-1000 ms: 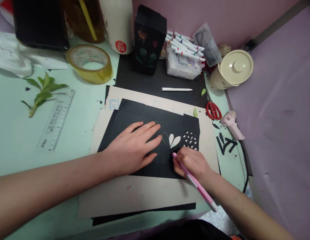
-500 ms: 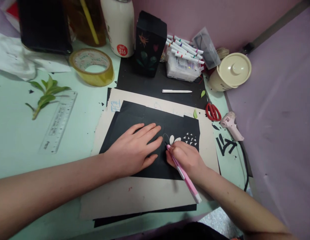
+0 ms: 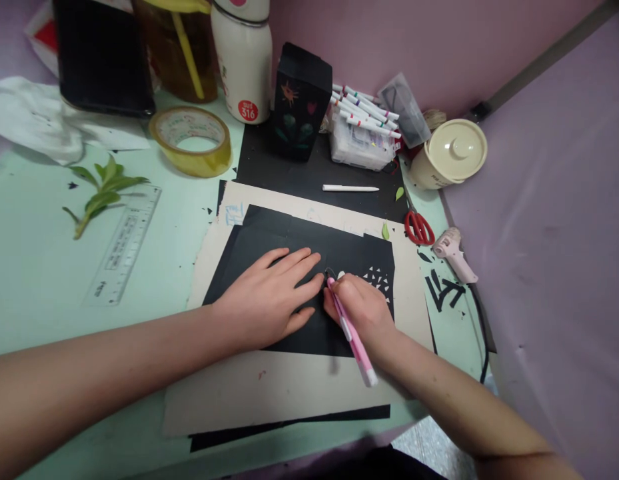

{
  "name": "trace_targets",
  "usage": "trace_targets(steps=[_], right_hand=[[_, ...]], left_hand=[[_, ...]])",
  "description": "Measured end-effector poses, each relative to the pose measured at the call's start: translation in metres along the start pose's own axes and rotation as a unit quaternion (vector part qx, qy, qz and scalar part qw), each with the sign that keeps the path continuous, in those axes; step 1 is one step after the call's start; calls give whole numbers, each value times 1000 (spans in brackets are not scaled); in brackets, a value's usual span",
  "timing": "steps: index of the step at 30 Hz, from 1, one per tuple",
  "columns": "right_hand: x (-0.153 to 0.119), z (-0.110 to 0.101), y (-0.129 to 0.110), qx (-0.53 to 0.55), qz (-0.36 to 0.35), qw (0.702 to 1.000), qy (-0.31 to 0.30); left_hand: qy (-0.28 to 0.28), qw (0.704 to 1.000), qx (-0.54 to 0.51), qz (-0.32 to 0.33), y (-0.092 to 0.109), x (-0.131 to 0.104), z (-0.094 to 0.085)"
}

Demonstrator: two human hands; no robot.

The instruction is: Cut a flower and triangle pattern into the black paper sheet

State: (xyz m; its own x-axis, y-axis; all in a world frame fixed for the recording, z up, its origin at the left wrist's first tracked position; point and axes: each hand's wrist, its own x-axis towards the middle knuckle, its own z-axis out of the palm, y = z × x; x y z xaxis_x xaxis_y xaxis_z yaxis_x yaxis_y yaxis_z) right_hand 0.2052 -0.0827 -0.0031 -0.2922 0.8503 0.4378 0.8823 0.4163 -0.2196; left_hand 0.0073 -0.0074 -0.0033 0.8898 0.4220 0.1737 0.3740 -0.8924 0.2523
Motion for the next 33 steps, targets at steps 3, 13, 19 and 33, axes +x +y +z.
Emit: trace_targets(steps=[3,13,19,33], right_hand=[[-3,-9,4,92,76,992,41],[22,-46,42,356,242,903,-14],[41,-27,51,429,168,877,-136],[37,-16,54,447,143,860,-199]], left_hand=[[3,1000,-1,0,0,-1,0],[-13,996,-13,85,-27,4,-11],[-9,995,-33,93,-32,5,-10],[-15,995,-53,86,-33,5,-11]])
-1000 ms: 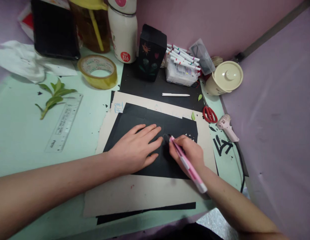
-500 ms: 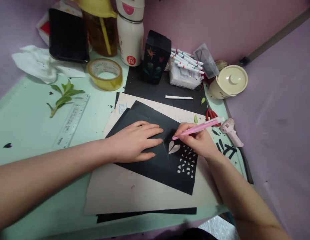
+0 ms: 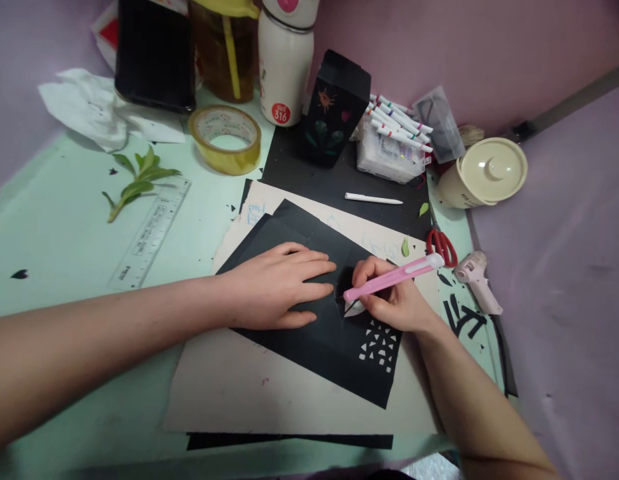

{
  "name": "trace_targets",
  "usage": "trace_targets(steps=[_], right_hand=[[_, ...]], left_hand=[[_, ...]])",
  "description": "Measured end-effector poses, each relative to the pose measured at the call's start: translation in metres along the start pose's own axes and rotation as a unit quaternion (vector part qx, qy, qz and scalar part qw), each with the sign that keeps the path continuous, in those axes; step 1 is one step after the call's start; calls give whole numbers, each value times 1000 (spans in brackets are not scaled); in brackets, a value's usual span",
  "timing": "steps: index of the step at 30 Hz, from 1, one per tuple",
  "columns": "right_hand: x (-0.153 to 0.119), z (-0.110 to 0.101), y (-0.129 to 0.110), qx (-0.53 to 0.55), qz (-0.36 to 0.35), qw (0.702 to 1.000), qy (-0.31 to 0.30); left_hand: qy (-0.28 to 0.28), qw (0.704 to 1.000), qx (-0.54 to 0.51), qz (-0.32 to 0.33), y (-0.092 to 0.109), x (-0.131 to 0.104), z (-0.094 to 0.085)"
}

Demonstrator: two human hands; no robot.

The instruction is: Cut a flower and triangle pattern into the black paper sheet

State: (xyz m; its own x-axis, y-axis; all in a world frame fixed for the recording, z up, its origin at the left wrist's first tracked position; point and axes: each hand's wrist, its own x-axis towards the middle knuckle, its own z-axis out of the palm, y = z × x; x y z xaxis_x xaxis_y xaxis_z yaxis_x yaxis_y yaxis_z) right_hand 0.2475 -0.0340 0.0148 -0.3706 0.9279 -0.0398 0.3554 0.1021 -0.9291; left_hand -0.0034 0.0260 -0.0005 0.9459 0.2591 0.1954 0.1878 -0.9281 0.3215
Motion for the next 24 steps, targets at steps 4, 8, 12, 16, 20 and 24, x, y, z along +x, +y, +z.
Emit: trace_targets(steps=[4,8,12,16,20,24], right_hand=[[0,1,-2,-11,-8,1000,3],[0,2,-3,-19,-4,1000,3],[1,3,-2,-21,-10,1000,17],[2,5,-1,-14,-22,999,38],[2,6,-2,-16,-9,998,52],[3,5,-1,-23,7,997,78]], left_hand=[[-1,1000,4,-1,1,0,0],[1,1000,5,-1,1,0,1],[2,1000,8,-1,1,0,1],[4,1000,12,2,0,0,1],[4,1000,9,8,0,1,2],[0,1000,7,7,0,1,3]])
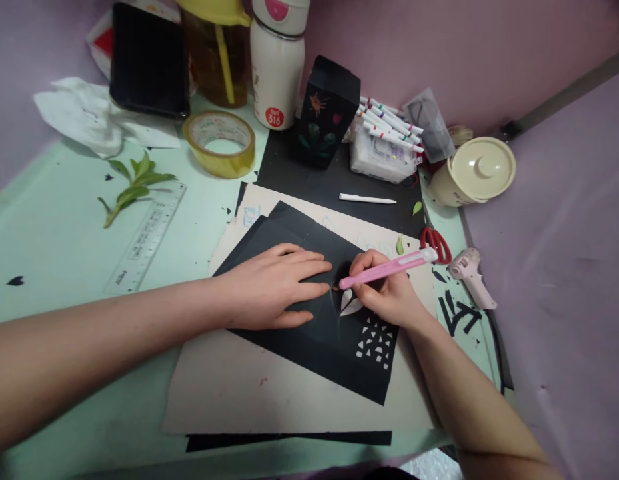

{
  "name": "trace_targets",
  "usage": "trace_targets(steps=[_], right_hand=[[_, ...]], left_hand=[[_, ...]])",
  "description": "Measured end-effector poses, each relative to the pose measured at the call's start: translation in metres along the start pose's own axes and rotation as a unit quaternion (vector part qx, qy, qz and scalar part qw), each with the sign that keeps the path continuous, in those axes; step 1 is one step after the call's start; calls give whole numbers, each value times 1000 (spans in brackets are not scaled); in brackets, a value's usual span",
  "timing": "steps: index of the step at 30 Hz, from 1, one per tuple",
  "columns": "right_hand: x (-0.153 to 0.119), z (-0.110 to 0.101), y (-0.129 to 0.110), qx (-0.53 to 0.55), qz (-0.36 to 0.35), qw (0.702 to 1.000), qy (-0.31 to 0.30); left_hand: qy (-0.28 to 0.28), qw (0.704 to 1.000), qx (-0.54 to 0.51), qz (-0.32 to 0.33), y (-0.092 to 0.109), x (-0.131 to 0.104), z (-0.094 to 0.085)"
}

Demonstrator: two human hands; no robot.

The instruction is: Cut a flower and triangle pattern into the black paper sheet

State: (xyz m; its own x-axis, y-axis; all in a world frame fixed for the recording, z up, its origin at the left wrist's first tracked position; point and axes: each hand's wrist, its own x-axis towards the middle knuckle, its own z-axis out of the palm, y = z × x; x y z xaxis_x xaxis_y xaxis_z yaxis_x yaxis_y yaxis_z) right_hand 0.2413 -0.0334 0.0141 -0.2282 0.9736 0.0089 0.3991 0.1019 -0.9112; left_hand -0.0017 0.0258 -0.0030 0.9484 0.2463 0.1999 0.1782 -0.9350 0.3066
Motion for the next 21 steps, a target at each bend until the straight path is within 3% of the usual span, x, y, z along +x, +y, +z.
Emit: trace_targets(steps=[21], right_hand=[[7,-4,1,53,110,993,3]], left_hand=[[-30,999,-9,-9,0,0,-5]])
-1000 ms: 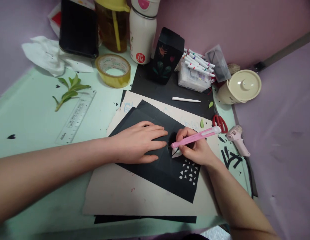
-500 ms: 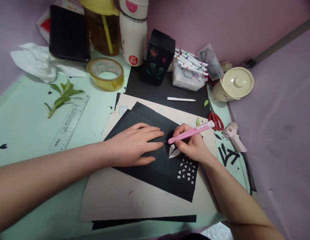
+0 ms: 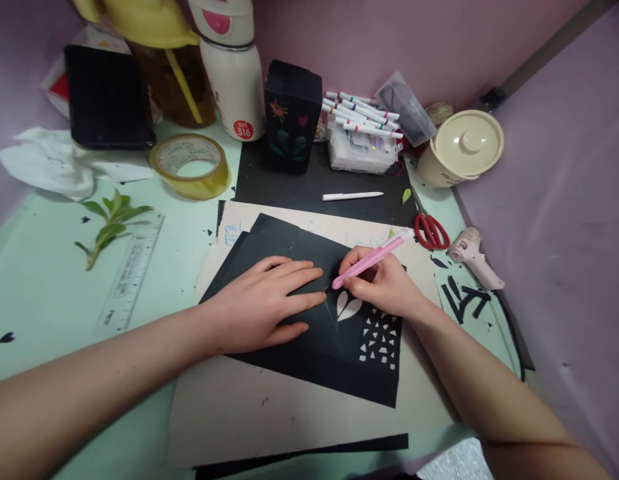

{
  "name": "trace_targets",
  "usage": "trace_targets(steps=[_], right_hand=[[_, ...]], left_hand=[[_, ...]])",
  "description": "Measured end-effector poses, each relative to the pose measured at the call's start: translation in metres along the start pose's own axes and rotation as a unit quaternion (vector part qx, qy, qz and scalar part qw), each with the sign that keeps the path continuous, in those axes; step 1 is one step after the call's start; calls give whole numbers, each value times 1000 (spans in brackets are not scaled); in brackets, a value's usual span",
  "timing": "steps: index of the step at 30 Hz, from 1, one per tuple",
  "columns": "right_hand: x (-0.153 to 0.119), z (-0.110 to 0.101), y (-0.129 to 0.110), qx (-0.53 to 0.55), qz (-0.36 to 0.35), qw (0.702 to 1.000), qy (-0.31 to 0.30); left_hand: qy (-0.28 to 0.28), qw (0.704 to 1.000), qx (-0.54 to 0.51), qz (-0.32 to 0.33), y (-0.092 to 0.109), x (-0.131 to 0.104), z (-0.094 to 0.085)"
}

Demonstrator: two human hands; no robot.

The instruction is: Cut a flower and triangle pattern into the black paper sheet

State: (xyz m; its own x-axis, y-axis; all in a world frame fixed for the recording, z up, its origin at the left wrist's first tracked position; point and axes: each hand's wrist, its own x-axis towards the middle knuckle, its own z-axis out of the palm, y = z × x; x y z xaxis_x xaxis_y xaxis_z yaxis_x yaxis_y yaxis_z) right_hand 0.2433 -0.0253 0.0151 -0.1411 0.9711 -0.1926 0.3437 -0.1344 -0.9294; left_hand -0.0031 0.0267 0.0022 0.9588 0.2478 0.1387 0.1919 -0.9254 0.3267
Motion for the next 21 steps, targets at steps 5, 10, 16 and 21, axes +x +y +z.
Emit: trace_targets(steps=[5,10,16,21], right_hand=[[1,0,-1,-6,7,1000,12],[2,0,-2,-12,9,1000,16],[2,1,1,-15,1,999,36],[1,1,1,1,-1,999,39]], left_hand=[[-2,1000,-3,-3,0,0,-1],[2,1000,-4,0,0,0,-2],[4,1000,-7,-1,0,0,-1],[3,1000,-6,-1,0,-1,-1]])
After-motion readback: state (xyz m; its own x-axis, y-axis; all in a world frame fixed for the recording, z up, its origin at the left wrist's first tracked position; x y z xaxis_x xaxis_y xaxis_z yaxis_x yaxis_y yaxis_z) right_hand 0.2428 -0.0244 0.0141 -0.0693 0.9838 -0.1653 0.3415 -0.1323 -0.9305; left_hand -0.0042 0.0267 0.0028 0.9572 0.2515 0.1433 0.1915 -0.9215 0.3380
